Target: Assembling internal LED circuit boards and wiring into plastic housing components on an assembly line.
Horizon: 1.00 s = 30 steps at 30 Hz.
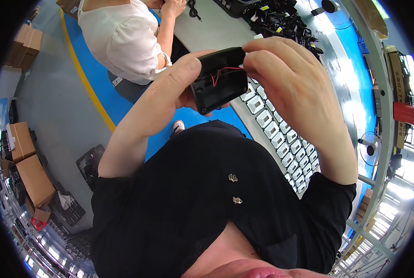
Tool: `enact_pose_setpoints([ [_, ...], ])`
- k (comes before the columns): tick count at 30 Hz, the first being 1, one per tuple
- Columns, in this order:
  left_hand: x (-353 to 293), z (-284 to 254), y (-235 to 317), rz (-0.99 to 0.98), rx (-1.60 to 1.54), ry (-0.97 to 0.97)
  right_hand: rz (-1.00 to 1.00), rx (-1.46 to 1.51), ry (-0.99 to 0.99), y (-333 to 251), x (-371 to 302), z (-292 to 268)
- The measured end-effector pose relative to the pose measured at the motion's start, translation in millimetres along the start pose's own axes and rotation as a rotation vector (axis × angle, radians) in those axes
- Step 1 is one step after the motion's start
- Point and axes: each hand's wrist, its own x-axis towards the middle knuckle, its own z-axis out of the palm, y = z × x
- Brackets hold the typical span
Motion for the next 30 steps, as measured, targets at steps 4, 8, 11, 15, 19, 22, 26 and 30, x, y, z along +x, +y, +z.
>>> enact_pose_setpoints([
  [4, -2.0, -0.4, 2.1, 0.091, -0.109, 0.0, 0.012, -0.007, 0.021, -3.9, -5.1, 1.1],
  [8, -0.6, -6.6, 0.6, 0.138, -0.06, -0.017, 0.066, -0.018, -0.094, -1.9, -11.6, 0.5],
  [11, 1.6, -9.6, -4.0, 0.196, -0.018, -0.132, 0.119, 0.079, -0.061, -0.6, -9.9, 4.0],
  [15, 3.2, -0.3, -3.0, 0.172, -0.041, -0.076, 0.014, 0.052, 0.018, 11.7, -9.9, 11.9],
  [19, 3.5, 8.7, -4.0, 0.13, -0.03, -0.027, -0.036, 0.008, -0.01, 11.6, -16.9, 14.1],
  [22, 7.0, 16.9, -2.8, 0.127, -0.066, -0.016, -0.041, 0.012, 0.038, 13.9, -23.8, 23.6],
  [26, 13.0, 11.8, -5.5, 0.032, 0.023, -0.067, -0.007, 0.006, 0.042, 17.0, -27.3, 22.9],
  [30, 16.5, 13.7, -14.6, 0.017, 0.102, -0.051, 0.067, 0.038, 0.011, 18.0, -30.8, 13.9],
])
